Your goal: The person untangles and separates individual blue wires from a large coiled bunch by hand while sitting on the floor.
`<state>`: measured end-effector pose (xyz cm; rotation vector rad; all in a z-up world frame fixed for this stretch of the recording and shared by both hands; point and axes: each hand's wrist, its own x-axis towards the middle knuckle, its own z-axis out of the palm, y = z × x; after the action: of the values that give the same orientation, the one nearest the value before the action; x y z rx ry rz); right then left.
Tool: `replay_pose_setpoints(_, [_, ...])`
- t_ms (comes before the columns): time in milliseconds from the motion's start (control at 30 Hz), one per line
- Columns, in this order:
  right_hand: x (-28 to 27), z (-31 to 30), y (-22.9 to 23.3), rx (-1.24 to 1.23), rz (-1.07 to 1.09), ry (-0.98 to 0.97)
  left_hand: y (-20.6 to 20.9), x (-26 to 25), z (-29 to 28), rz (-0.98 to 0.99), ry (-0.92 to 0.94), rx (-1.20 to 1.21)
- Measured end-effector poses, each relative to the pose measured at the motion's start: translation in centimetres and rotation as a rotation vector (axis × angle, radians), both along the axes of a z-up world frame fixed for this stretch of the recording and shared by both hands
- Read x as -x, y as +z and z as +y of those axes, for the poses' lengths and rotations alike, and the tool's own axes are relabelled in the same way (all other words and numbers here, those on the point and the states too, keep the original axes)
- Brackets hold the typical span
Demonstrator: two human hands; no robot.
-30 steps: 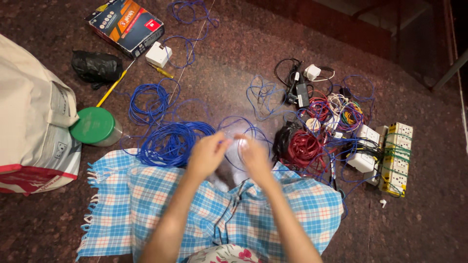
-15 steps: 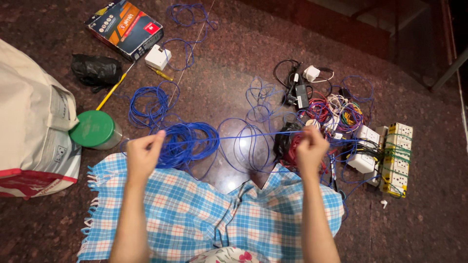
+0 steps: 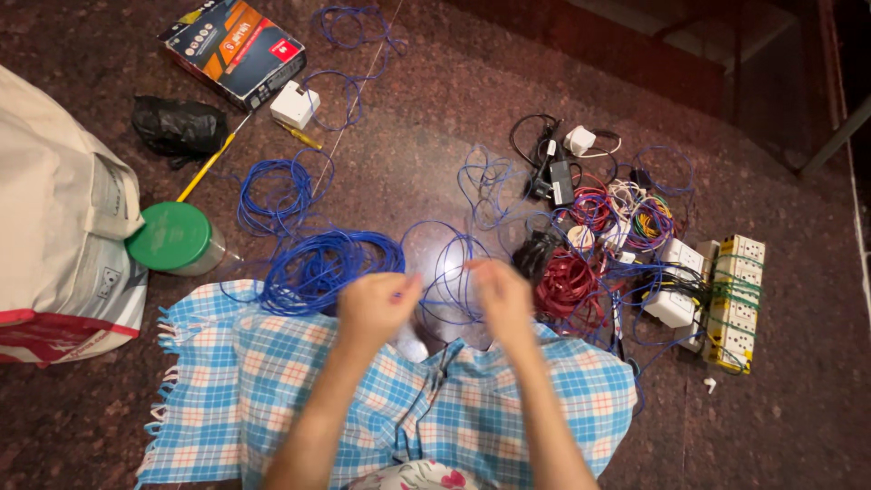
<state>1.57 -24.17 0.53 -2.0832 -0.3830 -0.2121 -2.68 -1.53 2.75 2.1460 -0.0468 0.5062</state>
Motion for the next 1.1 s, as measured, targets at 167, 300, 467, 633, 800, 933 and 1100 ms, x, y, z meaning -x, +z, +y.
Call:
replay_pose_setpoints(167, [3.5, 7.3, 1.0, -0.202, 0.255, -0.077, 1.3, 0.1, -0.4, -0.026, -0.142, 0.077])
replay_pose_setpoints(300, [2.5, 6.1, 4.1, -0.133, -0.126, -0.114, -0.6, 0.4, 2.9, 0.109, -0.113, 0.099])
replay_pose_setpoints(467, [2.2, 0.5, 8.9, -0.053, -0.313, -0.26, -2.8, 0.0, 7.7, 0.098, 0.114, -0.034])
replay_pose_setpoints(633, [2.6, -1.8, 12.1, 0.009, -0.494, -0.365, 1.5, 0.1, 9.4, -0.19, 0.134, -0.11])
replay_pose_setpoints(800, [2.2, -2.6, 13.0, -0.006, -0.489, -0.387, 9.1, 2.0, 11.3, -0.216, 0.193, -0.2])
replay_pose_setpoints(933, [1.2, -2.5, 12.4, -0.021, -0.372, -0.332, 14.2, 3.7, 12.5, 0.153, 0.013, -0.252])
replay_pose_setpoints(1100, [2.5, -2.0, 12.0, -0.074, -0.376, -0.328, 14.4, 7.9, 13.6, -0.112, 0.028, -0.302])
